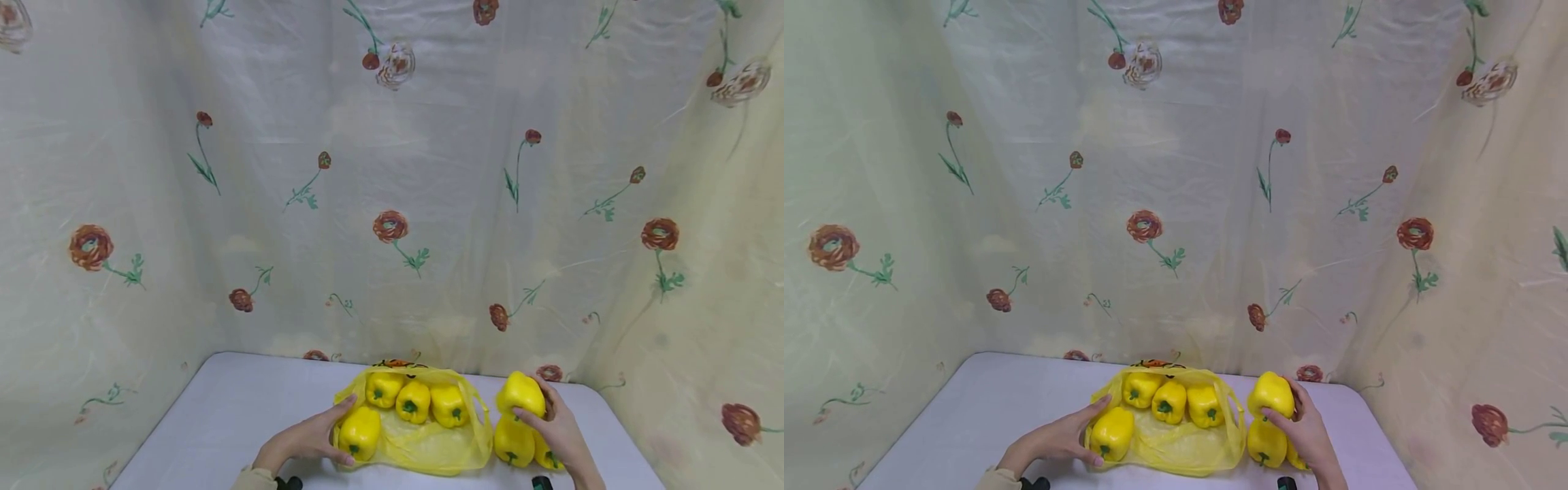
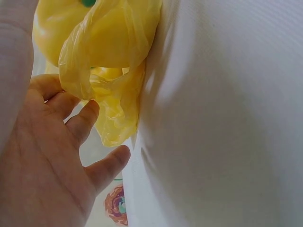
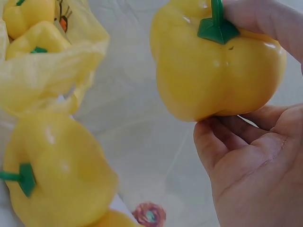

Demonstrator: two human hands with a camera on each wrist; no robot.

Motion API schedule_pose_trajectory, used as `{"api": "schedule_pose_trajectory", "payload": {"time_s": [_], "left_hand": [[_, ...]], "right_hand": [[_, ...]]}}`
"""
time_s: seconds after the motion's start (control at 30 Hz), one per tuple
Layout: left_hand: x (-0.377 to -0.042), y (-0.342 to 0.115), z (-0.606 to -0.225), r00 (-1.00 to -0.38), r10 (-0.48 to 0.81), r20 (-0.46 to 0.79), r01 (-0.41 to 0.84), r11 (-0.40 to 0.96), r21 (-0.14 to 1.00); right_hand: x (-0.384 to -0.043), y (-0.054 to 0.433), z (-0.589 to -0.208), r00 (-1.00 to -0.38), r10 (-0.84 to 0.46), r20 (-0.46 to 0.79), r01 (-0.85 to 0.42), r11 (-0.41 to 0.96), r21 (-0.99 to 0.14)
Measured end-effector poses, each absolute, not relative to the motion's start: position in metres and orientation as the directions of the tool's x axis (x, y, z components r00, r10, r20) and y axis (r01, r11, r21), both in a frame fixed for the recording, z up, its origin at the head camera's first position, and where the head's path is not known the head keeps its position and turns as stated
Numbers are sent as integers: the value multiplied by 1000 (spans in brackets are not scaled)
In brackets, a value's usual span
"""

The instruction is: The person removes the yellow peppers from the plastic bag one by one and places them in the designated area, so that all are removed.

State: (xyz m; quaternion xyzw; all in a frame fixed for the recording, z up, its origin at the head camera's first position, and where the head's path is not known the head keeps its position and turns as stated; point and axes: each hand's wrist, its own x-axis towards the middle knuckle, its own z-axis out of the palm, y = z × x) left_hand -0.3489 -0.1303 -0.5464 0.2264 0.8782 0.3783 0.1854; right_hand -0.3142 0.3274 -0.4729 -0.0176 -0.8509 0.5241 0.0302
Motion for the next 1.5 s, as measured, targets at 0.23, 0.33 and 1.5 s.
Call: {"api": "schedule_pose_trajectory", "payload": {"time_s": [0.23,0.33,1.5], "left_hand": [[-349,-130,-546,-829,536,-159,248,607,755],[-349,-130,-546,-832,531,-161,242,609,755],[-349,-130,-547,-829,533,-168,238,609,756]], "right_hand": [[-309,346,-470,-992,123,-6,61,452,-890],[-308,354,-469,-990,142,-23,83,433,-897],[-297,423,-501,-956,273,-110,222,423,-878]]}}
